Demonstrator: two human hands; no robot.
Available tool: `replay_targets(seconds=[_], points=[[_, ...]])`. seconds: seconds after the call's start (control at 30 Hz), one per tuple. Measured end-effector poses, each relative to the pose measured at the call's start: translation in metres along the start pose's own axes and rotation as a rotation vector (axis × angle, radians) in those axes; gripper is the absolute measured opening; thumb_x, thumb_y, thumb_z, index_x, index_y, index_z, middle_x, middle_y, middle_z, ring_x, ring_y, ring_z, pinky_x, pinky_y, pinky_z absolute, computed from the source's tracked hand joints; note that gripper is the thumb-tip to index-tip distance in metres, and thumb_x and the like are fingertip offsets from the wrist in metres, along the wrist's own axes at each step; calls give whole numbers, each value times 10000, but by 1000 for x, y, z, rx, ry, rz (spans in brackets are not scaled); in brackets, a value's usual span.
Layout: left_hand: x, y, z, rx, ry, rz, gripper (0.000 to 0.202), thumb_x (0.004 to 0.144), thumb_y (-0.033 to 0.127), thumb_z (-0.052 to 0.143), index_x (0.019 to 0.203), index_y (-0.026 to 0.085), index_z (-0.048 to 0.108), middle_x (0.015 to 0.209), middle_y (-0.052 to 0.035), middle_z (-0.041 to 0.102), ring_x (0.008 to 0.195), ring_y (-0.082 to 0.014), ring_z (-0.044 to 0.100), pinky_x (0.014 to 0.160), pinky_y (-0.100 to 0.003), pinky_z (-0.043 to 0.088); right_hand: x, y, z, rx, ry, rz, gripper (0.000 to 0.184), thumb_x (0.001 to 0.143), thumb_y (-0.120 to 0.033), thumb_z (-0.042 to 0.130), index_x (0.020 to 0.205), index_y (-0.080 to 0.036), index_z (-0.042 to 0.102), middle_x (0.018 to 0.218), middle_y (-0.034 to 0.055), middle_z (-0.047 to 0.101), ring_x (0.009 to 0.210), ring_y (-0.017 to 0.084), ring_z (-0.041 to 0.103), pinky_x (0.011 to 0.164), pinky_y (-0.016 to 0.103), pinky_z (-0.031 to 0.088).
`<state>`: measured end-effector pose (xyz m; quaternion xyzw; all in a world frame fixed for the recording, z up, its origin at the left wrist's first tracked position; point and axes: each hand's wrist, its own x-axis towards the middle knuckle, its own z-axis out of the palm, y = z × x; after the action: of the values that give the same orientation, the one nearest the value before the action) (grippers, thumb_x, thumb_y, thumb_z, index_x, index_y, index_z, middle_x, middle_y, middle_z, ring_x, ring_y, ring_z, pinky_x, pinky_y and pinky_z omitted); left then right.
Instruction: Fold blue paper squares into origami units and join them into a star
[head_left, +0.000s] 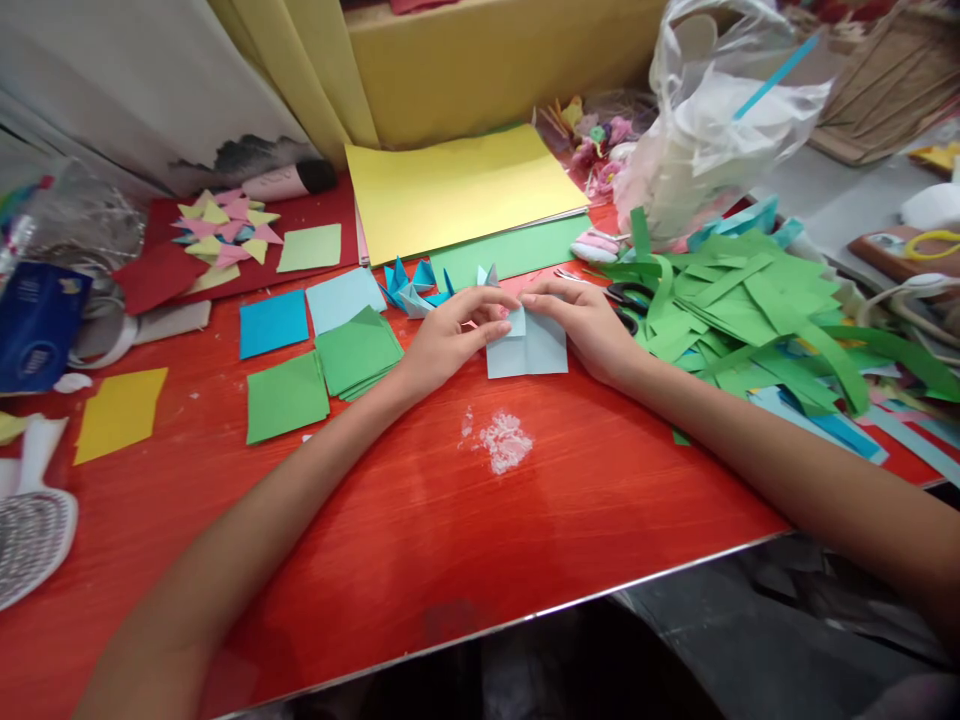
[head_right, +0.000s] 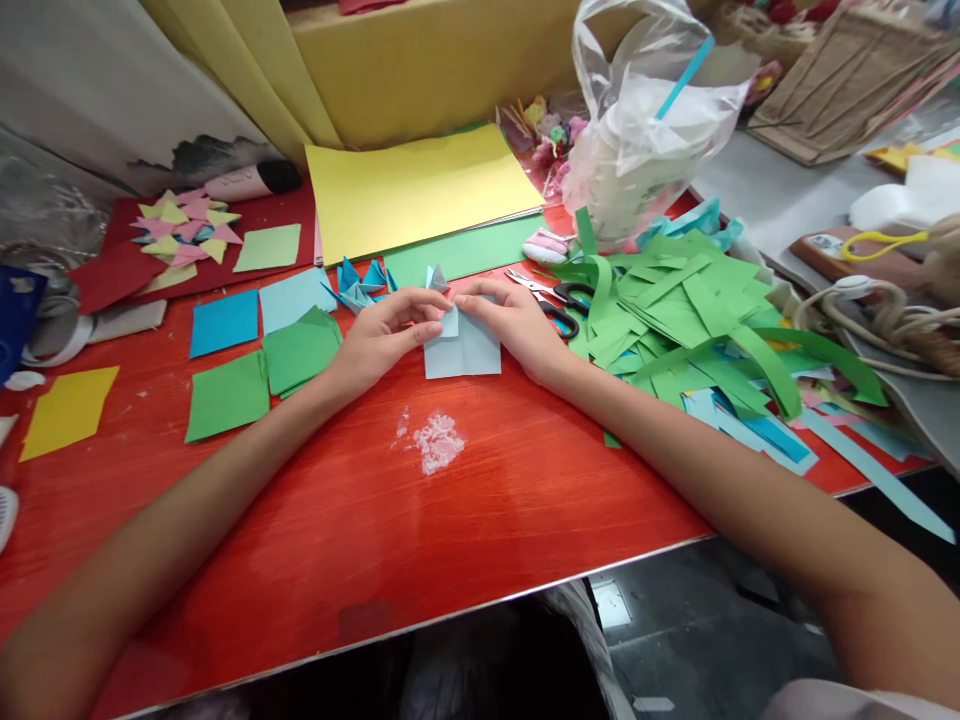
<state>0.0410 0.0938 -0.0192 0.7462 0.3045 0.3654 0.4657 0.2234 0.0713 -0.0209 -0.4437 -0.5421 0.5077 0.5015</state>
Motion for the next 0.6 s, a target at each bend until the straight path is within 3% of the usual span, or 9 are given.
replay_targets(seconds=[0.4, 0.6], points=[[0, 2, 9, -122, 26, -204, 238, 745, 190, 690, 863, 169, 484, 769, 30, 545, 623, -42, 513, 550, -166, 410, -1, 0, -2, -125, -86, -17, 147, 848, -316, 590, 814, -181, 637, 784, -7, 599, 692, 111, 501, 622, 250, 362], [0, 13, 8, -118, -69, -351, 226, 819, 251, 622, 949, 196, 445, 505, 94, 502, 367, -43, 417, 370, -173, 290, -2, -3, -2, -153, -94, -105, 209, 867, -382, 575, 815, -183, 616, 885, 20, 624, 855, 151, 551, 749, 275, 419]])
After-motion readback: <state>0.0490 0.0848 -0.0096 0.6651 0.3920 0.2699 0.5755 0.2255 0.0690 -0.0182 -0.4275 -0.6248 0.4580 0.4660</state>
